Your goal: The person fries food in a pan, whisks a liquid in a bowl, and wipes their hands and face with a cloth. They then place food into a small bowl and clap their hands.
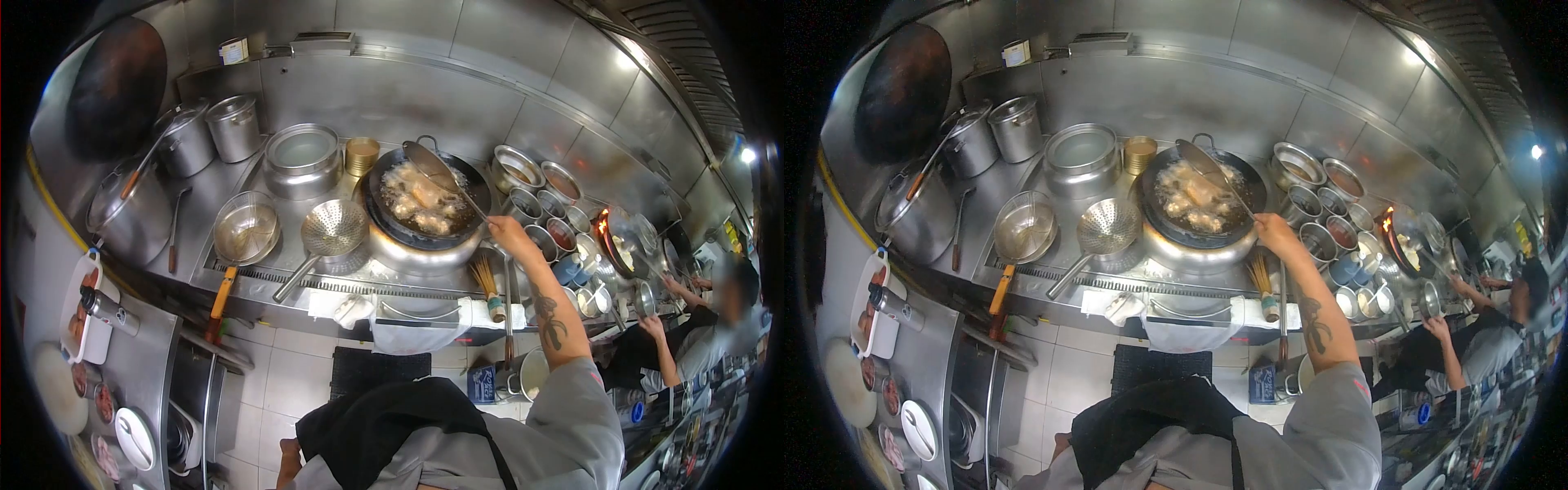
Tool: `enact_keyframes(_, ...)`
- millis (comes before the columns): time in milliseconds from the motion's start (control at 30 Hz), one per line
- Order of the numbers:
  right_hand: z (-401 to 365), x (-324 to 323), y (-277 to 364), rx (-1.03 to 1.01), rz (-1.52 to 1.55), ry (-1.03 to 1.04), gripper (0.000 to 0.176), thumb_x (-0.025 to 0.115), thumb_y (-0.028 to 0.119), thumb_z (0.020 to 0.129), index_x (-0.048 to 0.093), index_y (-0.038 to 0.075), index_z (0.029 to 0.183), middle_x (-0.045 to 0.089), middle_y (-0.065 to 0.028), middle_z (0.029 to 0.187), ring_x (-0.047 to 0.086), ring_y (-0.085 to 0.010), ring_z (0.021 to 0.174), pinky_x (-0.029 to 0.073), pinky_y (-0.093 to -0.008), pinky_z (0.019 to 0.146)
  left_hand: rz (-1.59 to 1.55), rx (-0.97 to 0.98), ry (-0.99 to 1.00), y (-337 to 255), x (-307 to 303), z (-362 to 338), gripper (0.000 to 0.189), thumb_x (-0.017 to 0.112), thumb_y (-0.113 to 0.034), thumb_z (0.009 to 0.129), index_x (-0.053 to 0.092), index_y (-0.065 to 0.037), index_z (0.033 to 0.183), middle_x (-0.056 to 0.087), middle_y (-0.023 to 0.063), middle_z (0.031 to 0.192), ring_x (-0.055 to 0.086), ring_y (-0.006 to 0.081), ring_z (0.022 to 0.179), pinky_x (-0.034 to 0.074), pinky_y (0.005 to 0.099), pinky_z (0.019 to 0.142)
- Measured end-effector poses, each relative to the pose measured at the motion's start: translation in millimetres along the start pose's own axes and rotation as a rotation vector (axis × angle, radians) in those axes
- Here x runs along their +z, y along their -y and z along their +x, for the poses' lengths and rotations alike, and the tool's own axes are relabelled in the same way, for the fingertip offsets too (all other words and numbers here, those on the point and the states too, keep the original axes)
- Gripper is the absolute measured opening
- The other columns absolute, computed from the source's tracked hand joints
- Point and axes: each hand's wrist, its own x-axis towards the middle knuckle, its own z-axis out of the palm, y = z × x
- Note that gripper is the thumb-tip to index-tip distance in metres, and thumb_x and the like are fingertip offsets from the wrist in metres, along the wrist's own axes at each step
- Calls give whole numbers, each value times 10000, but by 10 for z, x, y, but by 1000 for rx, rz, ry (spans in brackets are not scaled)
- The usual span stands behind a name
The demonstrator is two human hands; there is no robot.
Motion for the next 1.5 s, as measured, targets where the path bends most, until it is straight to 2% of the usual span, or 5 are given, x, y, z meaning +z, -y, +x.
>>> enact_keyframes(467, 376, 165, -80, 56, -106, 13, 298, 471, 118, 818, 628, -15, 1033, 610, -268, 983, 593, -391, 971, 462, -390, 860, -73, -30, 2, 134, 77, -61, 167, 545, -140, 747, 573, 16, 694, 592, 123, 667, 573, 249, 646, 467, 376, 623)
enact_keyframes(567, 495, 243, -384, -89, -172, -49, 300, 464, 125, 833, 629, 1, 1050, 651, -238, 869, 649, -354, 798, 508, -383, 738, -89, -40, 2, 152, 96, -92, 165, 546, -138, 745, 570, 14, 685, 590, 122, 660, 570, 250, 637, 466, 376, 617)
enact_keyframes(767, 361, -123, 98, 223, -32, 115, 300, 474, 171, 876, 621, 30, 1096, 586, -86, 601, 533, -172, 448, 429, -322, 400, -97, -46, 9, 141, 113, -83, 164, 548, -135, 741, 566, 11, 668, 584, 120, 647, 564, 253, 620, 464, 376, 605)
enact_keyframes(867, 453, -171, -25, 253, -48, 192, 306, 485, 186, 882, 613, 41, 1119, 580, -72, 604, 516, -164, 447, 390, -309, 368, -95, -42, 13, 114, 105, -61, 164, 549, -133, 739, 563, 9, 659, 581, 120, 640, 561, 254, 611, 463, 376, 600)
enact_keyframes(1500, 236, -531, 179, 238, 31, 177, 260, 483, 169, 871, 635, 18, 1019, 565, -89, 607, 503, -178, 430, 399, -315, 392, -129, 6, -12, -74, 69, 6, 134, 571, -100, 682, 524, -5, 599, 506, 108, 545, 468, 238, 456, 392, 403, 455)
